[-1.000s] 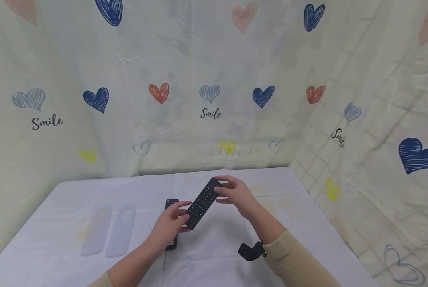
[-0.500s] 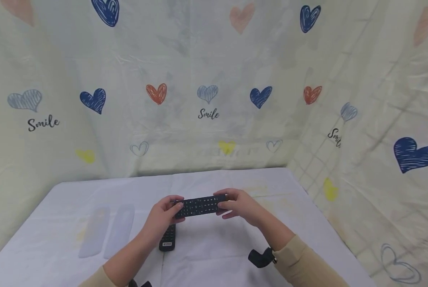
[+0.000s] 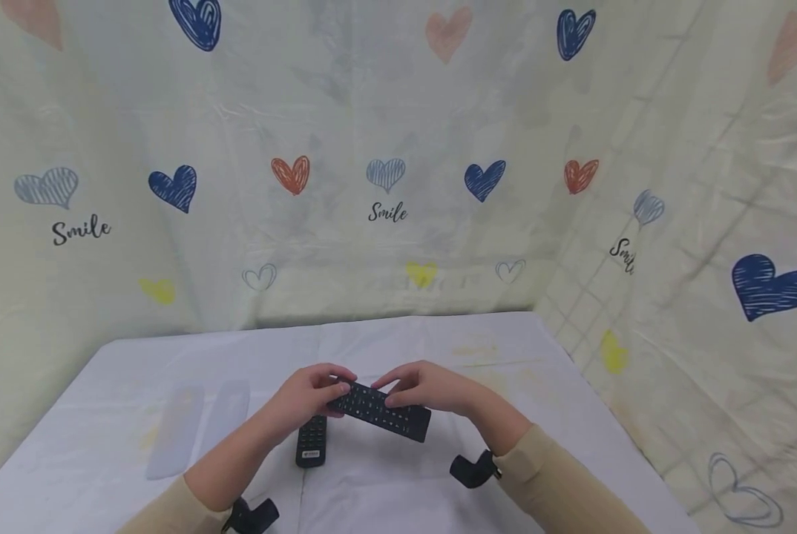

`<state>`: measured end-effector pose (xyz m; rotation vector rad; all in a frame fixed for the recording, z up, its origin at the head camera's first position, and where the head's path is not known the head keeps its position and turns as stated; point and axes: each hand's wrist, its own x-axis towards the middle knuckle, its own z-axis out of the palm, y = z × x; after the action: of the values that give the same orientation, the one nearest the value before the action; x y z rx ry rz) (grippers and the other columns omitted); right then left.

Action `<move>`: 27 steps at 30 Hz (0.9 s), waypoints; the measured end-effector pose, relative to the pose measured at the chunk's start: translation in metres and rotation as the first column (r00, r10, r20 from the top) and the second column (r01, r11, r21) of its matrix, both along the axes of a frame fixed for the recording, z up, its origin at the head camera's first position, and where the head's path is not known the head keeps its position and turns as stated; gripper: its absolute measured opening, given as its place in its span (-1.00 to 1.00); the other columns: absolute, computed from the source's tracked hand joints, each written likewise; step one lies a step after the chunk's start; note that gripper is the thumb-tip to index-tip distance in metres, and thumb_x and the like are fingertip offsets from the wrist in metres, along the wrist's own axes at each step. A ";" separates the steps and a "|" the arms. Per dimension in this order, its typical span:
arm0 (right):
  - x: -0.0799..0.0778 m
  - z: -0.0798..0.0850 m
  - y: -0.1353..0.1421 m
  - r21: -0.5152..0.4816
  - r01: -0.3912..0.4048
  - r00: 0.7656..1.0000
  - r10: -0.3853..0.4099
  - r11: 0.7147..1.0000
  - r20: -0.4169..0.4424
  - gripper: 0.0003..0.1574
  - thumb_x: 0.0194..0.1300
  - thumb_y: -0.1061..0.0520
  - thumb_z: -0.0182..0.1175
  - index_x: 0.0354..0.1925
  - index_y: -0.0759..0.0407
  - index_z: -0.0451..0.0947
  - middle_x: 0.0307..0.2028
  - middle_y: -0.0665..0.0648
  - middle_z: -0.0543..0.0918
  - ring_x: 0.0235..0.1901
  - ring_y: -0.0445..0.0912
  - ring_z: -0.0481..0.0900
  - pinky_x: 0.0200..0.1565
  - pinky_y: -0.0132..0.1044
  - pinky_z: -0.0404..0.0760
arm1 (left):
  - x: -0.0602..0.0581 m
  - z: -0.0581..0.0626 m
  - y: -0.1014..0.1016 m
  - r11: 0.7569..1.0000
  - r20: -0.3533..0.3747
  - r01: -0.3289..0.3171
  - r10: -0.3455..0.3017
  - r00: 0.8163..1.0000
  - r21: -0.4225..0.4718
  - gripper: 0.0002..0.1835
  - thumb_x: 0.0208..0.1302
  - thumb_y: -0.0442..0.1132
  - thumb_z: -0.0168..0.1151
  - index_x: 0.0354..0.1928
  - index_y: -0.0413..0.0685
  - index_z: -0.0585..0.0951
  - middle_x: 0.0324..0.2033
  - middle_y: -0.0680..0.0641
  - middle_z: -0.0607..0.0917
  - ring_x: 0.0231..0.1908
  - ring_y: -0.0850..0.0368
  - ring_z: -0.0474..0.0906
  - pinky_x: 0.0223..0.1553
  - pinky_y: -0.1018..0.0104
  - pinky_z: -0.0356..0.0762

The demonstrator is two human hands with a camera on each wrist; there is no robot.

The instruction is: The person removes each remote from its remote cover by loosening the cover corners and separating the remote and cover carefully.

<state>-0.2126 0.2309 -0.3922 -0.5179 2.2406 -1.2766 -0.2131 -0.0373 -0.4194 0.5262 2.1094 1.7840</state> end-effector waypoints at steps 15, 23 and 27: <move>0.007 -0.009 -0.007 -0.114 0.087 0.996 -0.089 0.990 -0.010 -0.37 0.37 0.10 0.26 0.37 0.01 0.42 -0.11 0.16 0.69 -0.19 0.00 0.69 -0.23 -0.10 0.71 | 0.005 -0.003 0.010 0.978 0.081 -0.140 0.129 0.988 0.153 -0.34 0.36 -0.22 0.29 0.46 0.05 0.32 0.15 -0.26 0.60 -0.05 -0.02 0.68 -0.11 0.12 0.68; 0.014 -0.023 -0.024 -0.280 0.307 0.944 -0.328 0.910 -0.032 -0.28 0.36 0.08 0.29 0.43 0.02 0.35 -0.11 0.21 0.68 -0.14 0.02 0.69 -0.20 -0.05 0.72 | 0.011 -0.011 0.032 0.920 0.095 -0.279 0.263 0.960 0.275 -0.23 0.35 -0.31 0.28 0.52 0.20 0.20 0.21 -0.30 0.54 -0.01 -0.03 0.68 -0.08 0.16 0.66; 0.015 -0.026 -0.030 -0.298 0.375 0.915 -0.401 0.878 -0.032 -0.30 0.34 0.07 0.30 0.40 0.05 0.39 -0.10 0.21 0.70 -0.13 0.03 0.70 -0.17 -0.03 0.71 | 0.007 -0.012 0.035 0.920 0.078 -0.299 0.289 0.954 0.252 -0.25 0.36 -0.30 0.27 0.51 0.22 0.23 0.18 -0.27 0.58 -0.04 -0.01 0.70 -0.11 0.19 0.67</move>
<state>-0.1972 0.2005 -0.4184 -0.2307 2.3258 -1.8346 -0.2063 -0.0025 -0.4311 0.2399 2.0222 2.2405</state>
